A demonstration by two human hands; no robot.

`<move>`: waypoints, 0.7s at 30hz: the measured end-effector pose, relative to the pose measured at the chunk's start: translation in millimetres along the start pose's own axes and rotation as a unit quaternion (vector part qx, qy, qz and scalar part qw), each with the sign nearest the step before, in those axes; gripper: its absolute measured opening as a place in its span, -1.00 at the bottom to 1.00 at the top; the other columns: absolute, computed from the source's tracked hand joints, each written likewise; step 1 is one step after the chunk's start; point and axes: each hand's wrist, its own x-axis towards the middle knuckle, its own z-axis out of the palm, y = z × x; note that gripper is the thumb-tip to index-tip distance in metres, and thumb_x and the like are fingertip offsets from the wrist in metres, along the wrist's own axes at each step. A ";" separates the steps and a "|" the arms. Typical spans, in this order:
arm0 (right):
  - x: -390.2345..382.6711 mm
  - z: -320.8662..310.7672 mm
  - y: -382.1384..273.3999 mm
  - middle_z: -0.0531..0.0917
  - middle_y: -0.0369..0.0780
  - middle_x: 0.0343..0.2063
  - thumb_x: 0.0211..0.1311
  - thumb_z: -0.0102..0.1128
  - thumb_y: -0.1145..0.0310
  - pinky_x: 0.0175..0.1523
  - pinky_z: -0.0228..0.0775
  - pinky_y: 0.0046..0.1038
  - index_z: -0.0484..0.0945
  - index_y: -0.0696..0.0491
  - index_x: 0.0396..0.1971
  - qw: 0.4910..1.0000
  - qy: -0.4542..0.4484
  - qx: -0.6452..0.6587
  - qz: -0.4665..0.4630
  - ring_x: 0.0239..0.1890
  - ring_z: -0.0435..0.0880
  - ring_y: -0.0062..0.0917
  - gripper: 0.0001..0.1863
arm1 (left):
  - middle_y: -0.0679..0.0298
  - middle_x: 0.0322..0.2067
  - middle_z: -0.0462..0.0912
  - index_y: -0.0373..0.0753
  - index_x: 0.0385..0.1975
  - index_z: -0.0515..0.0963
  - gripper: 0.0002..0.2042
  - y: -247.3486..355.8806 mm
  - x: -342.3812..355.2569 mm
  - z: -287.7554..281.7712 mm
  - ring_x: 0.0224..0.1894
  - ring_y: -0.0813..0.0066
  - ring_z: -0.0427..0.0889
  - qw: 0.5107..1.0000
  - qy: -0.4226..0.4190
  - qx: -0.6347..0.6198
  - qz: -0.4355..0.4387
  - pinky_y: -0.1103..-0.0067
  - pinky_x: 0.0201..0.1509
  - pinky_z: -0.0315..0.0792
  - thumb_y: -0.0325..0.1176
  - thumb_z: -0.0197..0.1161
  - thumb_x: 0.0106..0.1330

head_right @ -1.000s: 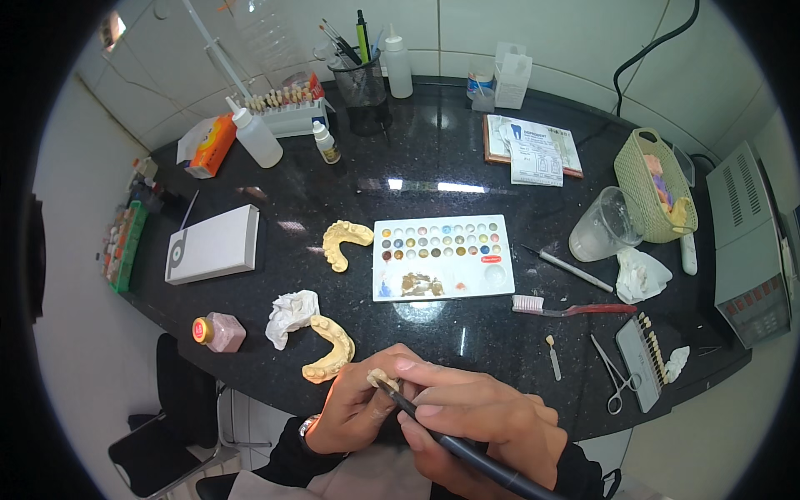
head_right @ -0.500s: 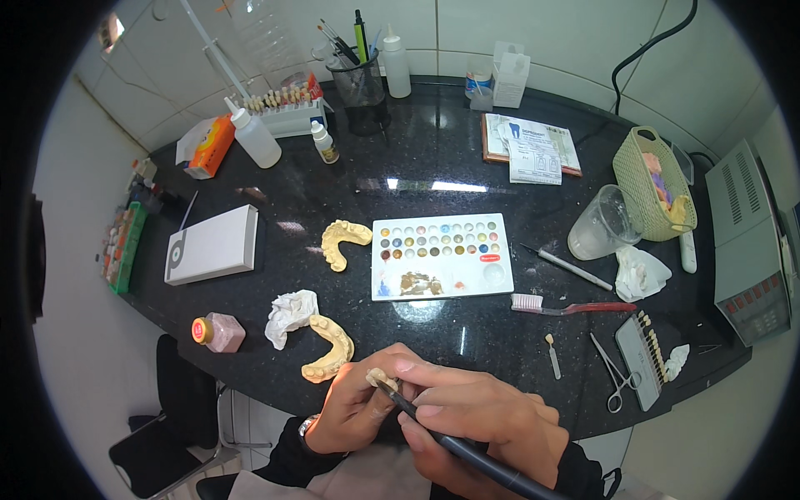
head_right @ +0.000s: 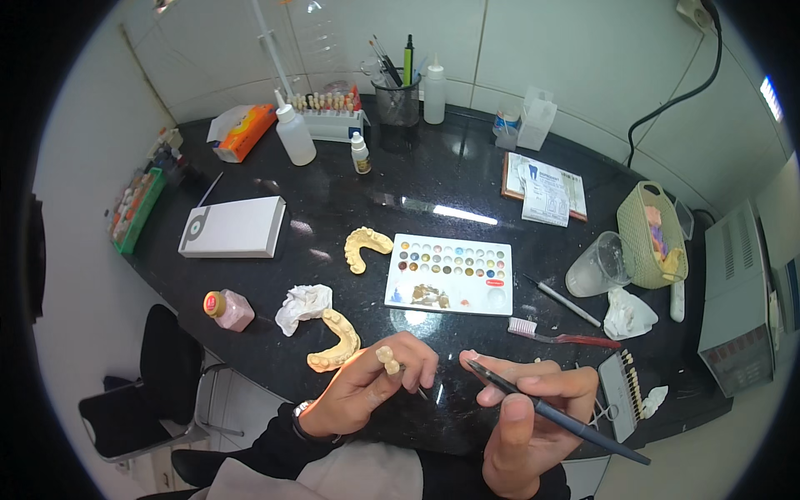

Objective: The person applies a liquid or paste substance to a dental bridge using a brush, dipping the brush into a palette of different shades before applying it to the prosthetic.

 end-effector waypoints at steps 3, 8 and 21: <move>-1.8 -6.5 -0.7 0.41 -0.21 -0.59 0.18 0.03 0.35 -0.15 0.52 -0.25 0.20 0.14 -0.35 0.999 -0.022 0.007 0.025 -0.43 0.59 -0.48 -0.77 | 0.23 -0.39 0.34 -0.26 -0.43 0.30 -0.75 -1.3 -0.8 0.5 -0.31 0.47 0.31 1.000 0.006 -0.003 0.028 0.58 -0.19 0.20 -0.21 -0.16 0.36; -2.0 -9.1 -3.8 0.42 -0.24 -0.56 0.22 -0.02 0.38 -0.10 0.50 -0.30 0.22 0.15 -0.34 0.999 -0.045 0.006 0.029 -0.32 0.61 -0.45 -0.82 | 0.30 -0.40 0.31 -0.30 -0.35 0.31 -0.82 1.2 -8.1 1.5 -0.36 0.54 0.27 0.997 0.004 0.031 0.064 0.63 -0.23 0.22 -0.31 -0.12 0.36; 70.6 21.0 13.9 0.55 -0.15 -0.40 0.12 0.08 0.56 -0.16 0.36 -0.59 0.40 0.25 -0.35 0.942 -0.280 -0.128 0.131 -0.33 0.55 -0.63 -0.88 | 0.20 -0.39 0.43 -0.33 -0.37 0.33 -0.82 16.2 -22.9 -10.1 -0.32 0.50 0.45 0.993 0.115 -0.004 0.018 0.62 -0.20 0.31 -0.35 -0.14 0.37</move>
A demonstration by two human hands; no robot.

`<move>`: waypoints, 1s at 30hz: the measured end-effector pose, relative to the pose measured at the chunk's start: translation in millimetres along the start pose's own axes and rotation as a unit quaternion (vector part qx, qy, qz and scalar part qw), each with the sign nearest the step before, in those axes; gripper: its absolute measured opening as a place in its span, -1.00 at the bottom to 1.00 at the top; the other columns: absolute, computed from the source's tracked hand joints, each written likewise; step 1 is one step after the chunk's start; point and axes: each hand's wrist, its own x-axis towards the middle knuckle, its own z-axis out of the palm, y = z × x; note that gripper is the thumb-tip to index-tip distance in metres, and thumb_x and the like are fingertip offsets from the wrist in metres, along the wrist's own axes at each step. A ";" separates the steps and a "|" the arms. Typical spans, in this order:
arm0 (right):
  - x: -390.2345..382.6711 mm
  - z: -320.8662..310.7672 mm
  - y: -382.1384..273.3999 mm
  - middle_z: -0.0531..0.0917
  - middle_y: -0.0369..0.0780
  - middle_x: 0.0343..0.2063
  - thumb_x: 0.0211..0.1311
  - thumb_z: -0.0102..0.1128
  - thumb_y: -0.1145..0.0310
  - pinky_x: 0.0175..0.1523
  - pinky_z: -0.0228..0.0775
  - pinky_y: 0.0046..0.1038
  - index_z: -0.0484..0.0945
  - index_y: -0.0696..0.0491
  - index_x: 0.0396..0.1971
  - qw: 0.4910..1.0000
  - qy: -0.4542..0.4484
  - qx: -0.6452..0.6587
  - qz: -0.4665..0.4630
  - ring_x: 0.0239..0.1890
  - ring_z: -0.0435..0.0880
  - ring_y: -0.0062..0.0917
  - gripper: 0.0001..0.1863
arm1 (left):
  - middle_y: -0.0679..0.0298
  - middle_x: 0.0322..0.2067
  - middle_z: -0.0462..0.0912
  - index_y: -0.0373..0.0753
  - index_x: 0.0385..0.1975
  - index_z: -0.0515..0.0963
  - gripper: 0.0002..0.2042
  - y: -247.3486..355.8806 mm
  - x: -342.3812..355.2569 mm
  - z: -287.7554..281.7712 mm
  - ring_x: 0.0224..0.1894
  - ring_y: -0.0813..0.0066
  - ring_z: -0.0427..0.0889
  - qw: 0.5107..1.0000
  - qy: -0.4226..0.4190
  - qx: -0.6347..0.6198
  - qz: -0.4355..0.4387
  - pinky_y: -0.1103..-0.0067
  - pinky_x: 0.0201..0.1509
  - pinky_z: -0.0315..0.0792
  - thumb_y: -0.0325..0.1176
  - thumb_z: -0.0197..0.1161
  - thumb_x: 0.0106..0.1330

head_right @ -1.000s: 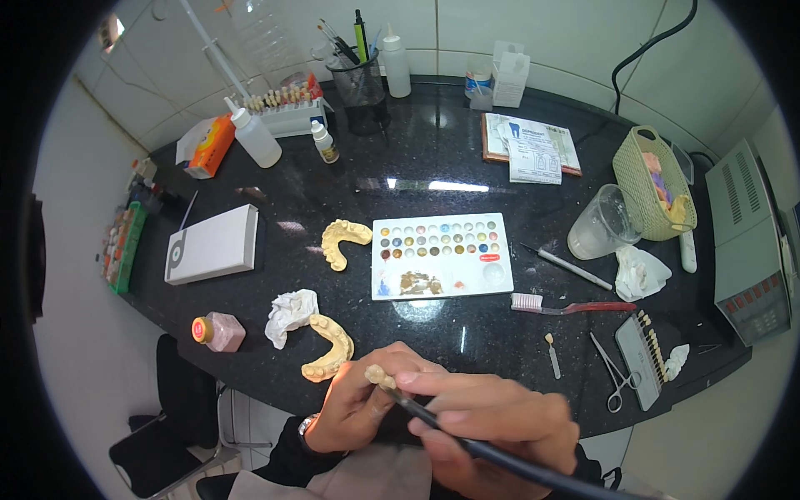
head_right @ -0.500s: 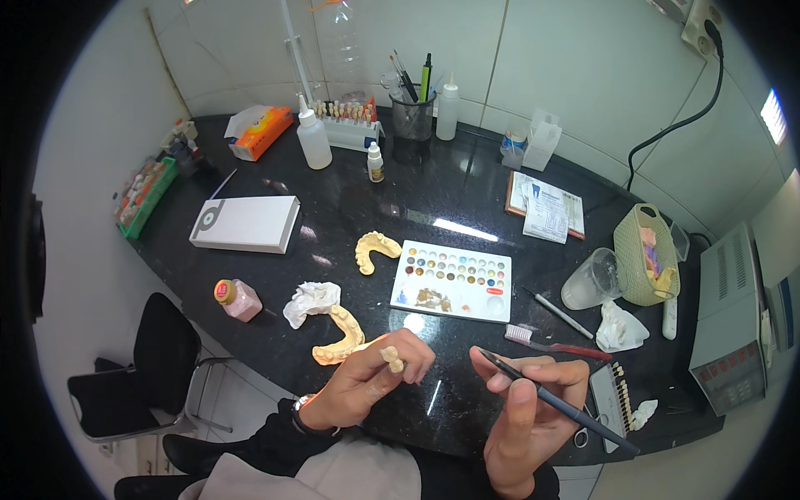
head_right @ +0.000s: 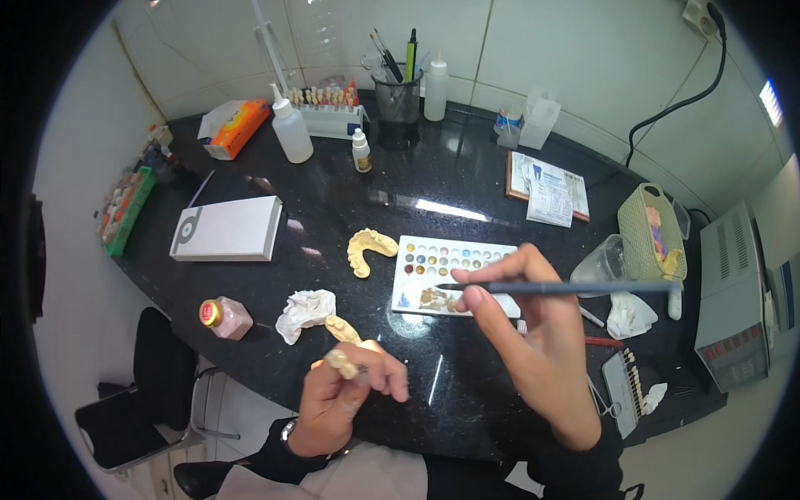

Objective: The person applies a liquid or paste substance to a dental bridge using a brush, dipping the brush into a palette of different shades before applying it to the prosthetic.

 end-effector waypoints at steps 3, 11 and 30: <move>34.6 -1.3 28.8 0.54 -0.18 -0.50 0.06 0.09 0.49 -0.19 0.31 -0.52 0.42 0.26 -0.45 0.986 -0.065 -0.133 -0.072 -0.35 0.54 -0.59 -0.87 | 0.14 -0.45 0.50 -0.33 -0.38 0.34 -0.86 4.5 0.2 -10.1 -0.39 0.48 0.50 0.999 0.044 0.007 0.024 0.61 -0.27 0.36 -0.41 -0.12 0.34; 73.0 14.6 60.0 0.56 -0.10 -0.48 0.04 0.10 0.49 -0.25 0.34 -0.48 0.37 0.24 -0.49 0.974 -0.146 -0.166 -0.045 -0.37 0.59 -0.43 -0.86 | 0.15 -0.44 0.52 -0.36 -0.31 0.40 -0.88 0.5 7.0 -25.3 -0.45 0.47 0.51 0.999 0.032 -0.031 0.031 0.62 -0.34 0.39 -0.47 -0.07 0.30; 82.4 24.6 57.2 0.56 -0.11 -0.56 -0.03 0.14 0.51 -0.23 0.40 -0.43 0.33 0.22 -0.56 0.953 -0.181 -0.242 -0.011 -0.33 0.62 -0.28 -0.84 | 0.03 -0.50 0.45 -0.47 -0.40 0.34 -0.94 -18.8 12.1 -19.5 -0.50 0.27 0.48 0.995 -0.025 -0.037 0.094 0.50 -0.42 0.42 -0.58 -0.01 0.25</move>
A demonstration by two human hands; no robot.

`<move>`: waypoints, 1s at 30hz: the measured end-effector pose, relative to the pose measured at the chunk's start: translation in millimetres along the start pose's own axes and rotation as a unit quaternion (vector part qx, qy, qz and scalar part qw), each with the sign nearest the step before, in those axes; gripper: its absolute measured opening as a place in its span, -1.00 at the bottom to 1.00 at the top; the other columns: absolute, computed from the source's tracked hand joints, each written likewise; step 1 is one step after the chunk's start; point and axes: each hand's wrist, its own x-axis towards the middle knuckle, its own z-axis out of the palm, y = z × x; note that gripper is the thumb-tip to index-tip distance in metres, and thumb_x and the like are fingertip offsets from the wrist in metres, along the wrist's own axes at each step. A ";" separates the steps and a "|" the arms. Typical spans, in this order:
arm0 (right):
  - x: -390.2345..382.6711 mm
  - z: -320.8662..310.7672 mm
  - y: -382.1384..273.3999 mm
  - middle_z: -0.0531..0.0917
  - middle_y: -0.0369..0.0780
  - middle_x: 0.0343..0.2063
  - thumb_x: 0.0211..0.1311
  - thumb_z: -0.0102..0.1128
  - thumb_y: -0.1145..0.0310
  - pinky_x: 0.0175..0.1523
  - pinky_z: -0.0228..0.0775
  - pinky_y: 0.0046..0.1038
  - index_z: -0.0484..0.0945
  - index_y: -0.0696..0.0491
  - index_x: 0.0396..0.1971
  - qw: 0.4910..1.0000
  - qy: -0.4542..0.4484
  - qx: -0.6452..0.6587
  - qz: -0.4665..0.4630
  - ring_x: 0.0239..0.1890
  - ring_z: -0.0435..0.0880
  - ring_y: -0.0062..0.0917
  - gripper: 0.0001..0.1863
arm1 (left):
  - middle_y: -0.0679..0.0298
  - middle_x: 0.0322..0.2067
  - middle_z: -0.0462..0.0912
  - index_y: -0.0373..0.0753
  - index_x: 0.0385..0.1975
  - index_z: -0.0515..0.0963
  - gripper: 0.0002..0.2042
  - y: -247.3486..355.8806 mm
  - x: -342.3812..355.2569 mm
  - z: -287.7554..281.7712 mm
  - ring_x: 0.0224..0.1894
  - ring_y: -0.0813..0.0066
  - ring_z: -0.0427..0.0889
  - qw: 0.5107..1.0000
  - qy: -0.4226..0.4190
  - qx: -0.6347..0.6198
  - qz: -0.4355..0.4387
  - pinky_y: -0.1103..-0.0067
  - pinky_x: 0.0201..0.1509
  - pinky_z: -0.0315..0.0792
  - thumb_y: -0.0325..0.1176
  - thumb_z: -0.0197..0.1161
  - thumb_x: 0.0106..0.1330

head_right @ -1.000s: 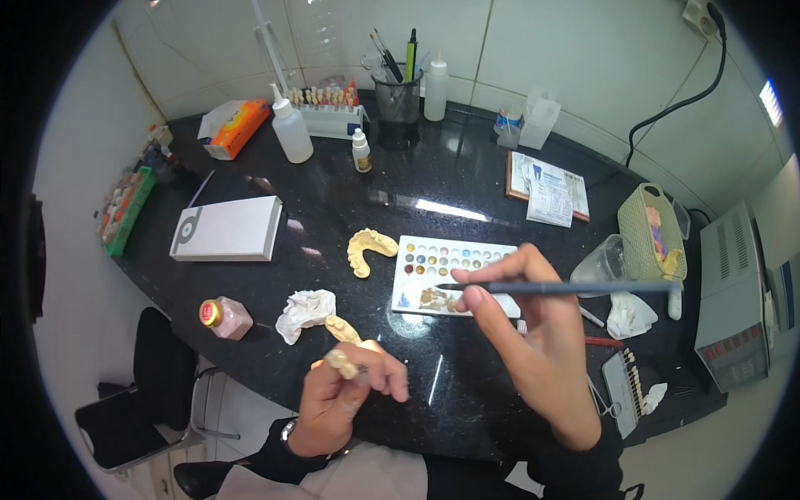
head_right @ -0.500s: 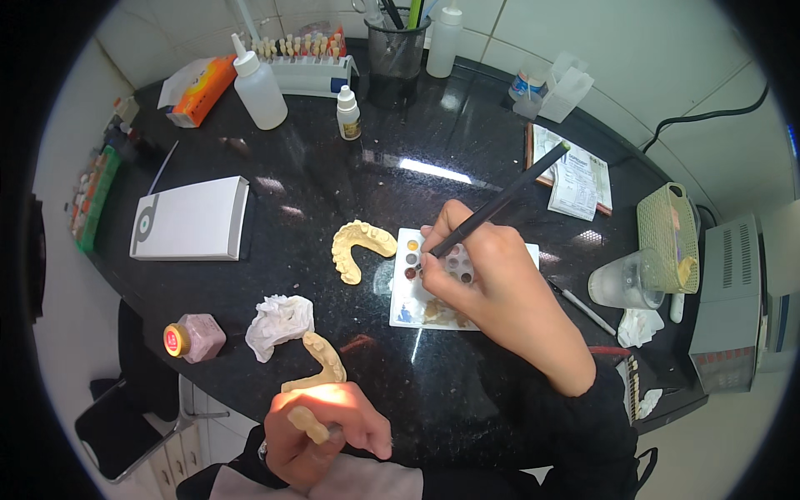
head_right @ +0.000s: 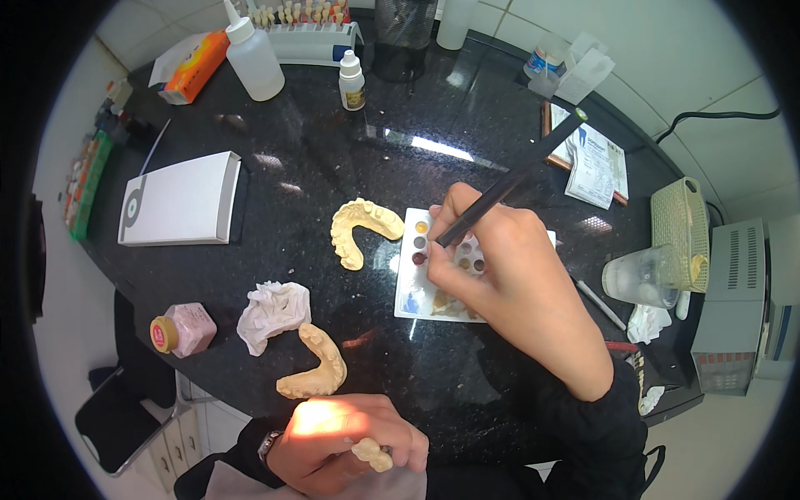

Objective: The person applies a liquid or paste substance to a dental bridge using a brush, dipping the brush into a palette of different shades before applying it to the prosthetic.

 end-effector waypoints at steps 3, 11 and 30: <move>0.1 0.7 1.7 0.57 -0.10 -0.57 -0.02 0.14 0.51 -0.17 0.41 -0.45 0.34 0.23 -0.58 0.999 0.013 0.007 -0.034 -0.29 0.62 -0.29 -0.84 | 0.04 -0.49 0.46 -0.47 -0.41 0.35 -0.91 -1.0 2.1 -1.0 -0.51 0.28 0.48 1.000 -0.015 -0.006 -0.012 0.51 -0.41 0.42 -0.55 -0.03 0.27; 0.1 0.5 7.0 0.57 -0.12 -0.57 -0.01 0.14 0.52 -0.15 0.40 -0.46 0.33 0.22 -0.55 0.999 0.010 0.026 -0.041 -0.24 0.63 -0.35 -0.84 | 0.09 -0.48 0.49 -0.46 -0.40 0.37 -0.85 8.1 3.9 -2.7 -0.51 0.40 0.48 0.996 -0.017 0.018 -0.085 0.59 -0.42 0.38 -0.46 -0.03 0.29; -118.4 24.7 -71.0 0.39 -0.22 -0.65 0.06 0.16 0.27 -0.15 0.51 -0.17 0.15 0.12 -0.41 0.896 0.340 0.286 -0.015 -0.54 0.62 -0.34 -0.63 | 0.04 -0.14 0.48 -0.39 -0.16 0.34 -0.81 6.0 9.3 9.9 -0.27 0.40 0.50 0.989 -0.061 0.018 -0.134 0.56 -0.16 0.39 -0.52 -0.16 0.30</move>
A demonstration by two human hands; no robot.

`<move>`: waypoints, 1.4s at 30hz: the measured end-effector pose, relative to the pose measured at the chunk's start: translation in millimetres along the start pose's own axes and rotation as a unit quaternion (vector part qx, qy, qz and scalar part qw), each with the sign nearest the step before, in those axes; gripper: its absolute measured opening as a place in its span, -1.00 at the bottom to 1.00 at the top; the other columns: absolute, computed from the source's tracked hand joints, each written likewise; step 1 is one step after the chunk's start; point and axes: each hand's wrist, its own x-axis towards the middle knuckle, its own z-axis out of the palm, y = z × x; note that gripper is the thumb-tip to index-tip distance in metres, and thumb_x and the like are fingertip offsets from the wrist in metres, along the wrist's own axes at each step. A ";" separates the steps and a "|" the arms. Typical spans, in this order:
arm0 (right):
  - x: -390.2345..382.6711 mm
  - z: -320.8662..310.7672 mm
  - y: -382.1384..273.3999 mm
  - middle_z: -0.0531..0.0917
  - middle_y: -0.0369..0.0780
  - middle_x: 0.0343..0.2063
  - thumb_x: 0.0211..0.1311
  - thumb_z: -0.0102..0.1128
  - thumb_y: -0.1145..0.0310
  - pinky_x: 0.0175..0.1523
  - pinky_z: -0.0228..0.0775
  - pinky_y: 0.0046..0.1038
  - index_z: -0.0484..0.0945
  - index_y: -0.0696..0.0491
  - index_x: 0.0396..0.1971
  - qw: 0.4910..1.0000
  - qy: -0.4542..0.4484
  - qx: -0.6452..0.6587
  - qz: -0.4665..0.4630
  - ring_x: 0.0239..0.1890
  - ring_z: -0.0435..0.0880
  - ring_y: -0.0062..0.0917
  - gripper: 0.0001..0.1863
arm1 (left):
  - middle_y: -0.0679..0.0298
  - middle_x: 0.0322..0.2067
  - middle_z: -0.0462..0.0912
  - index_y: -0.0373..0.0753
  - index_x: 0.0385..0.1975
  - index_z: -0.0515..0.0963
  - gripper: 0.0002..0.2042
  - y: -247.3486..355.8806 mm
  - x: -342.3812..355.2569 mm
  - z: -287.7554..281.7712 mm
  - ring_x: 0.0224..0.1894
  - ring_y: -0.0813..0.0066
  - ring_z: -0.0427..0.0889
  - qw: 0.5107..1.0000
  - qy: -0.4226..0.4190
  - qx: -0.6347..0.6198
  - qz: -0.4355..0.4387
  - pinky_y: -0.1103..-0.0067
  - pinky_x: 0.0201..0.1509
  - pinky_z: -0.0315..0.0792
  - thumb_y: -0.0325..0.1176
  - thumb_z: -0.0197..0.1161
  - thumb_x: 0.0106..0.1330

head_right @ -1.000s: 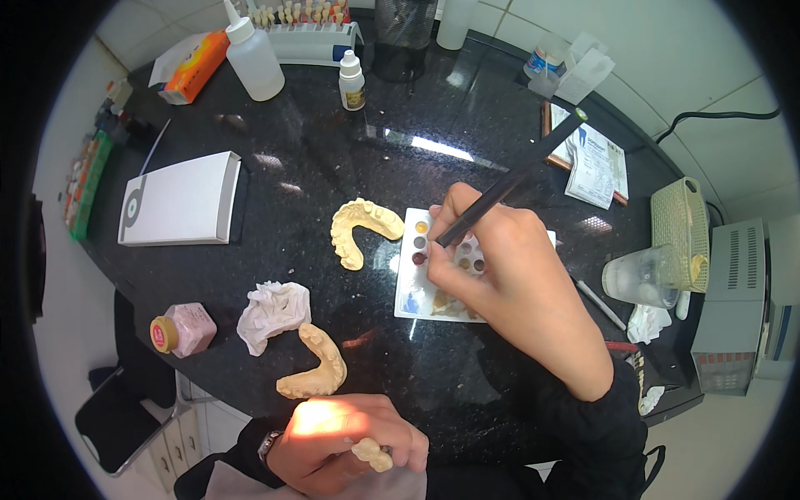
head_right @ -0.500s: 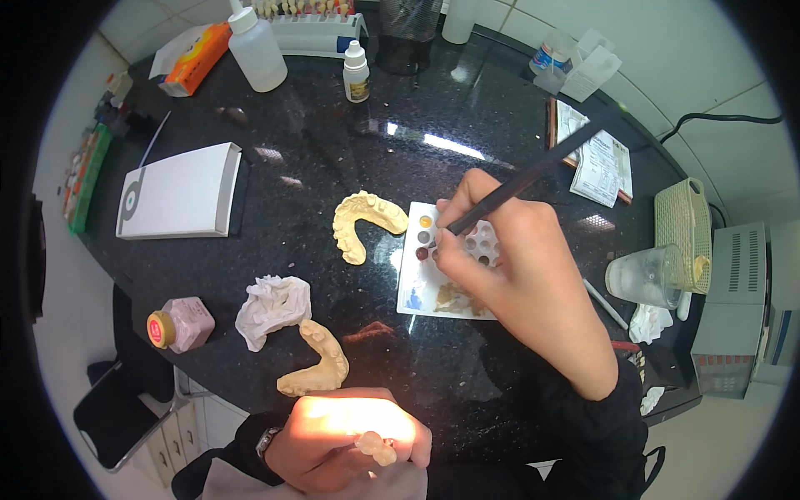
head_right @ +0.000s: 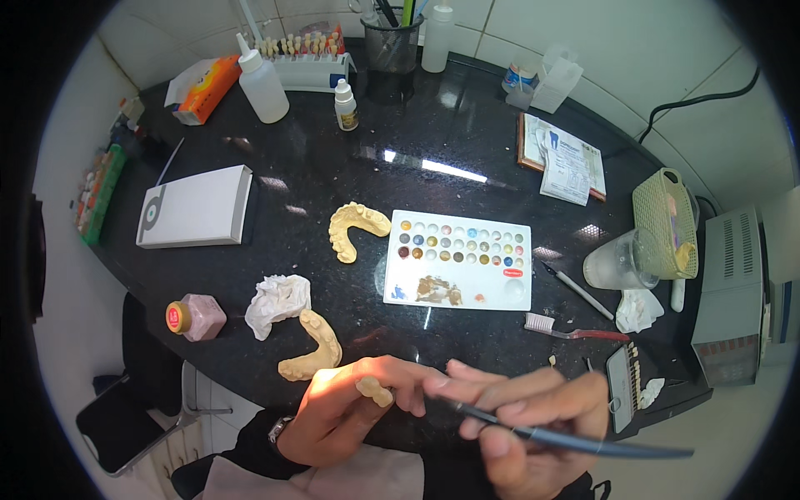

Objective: The person applies a liquid or paste substance to a dental bridge using a brush, dipping the brush into a palette of different shades before applying it to the prosthetic.

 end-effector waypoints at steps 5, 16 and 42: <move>-19.7 -5.8 -11.1 0.40 -0.18 -0.65 0.19 0.05 0.26 -0.09 0.48 -0.16 0.09 0.18 -0.36 0.997 -0.037 -0.044 -0.056 -0.40 0.64 -0.19 -0.64 | 0.08 -0.16 0.47 -0.38 -0.10 0.35 -0.76 4.3 1.8 8.9 -0.19 0.35 0.51 0.999 -0.019 0.051 -0.001 0.56 -0.12 0.37 -0.66 -0.10 0.24; -30.6 -14.1 -8.4 0.46 -0.12 -0.57 0.16 0.08 0.29 0.04 0.38 -0.19 0.14 0.17 -0.36 0.994 -0.045 -0.051 -0.090 -0.34 0.65 -0.26 -0.67 | 0.06 -0.18 0.50 -0.36 -0.10 0.38 -0.70 -10.7 4.4 19.2 -0.18 0.21 0.49 0.991 -0.027 0.100 0.080 0.43 -0.10 0.33 -0.66 -0.05 0.13; -27.6 -16.3 -5.1 0.47 -0.08 -0.56 0.15 0.09 0.26 0.01 0.42 -0.20 0.14 0.17 -0.35 0.994 -0.058 -0.061 -0.076 -0.36 0.64 -0.22 -0.64 | 0.07 -0.19 0.46 -0.36 -0.08 0.36 -0.63 -6.5 3.0 15.9 -0.17 0.24 0.50 0.993 -0.025 0.112 0.029 0.52 -0.12 0.37 -0.75 -0.03 0.07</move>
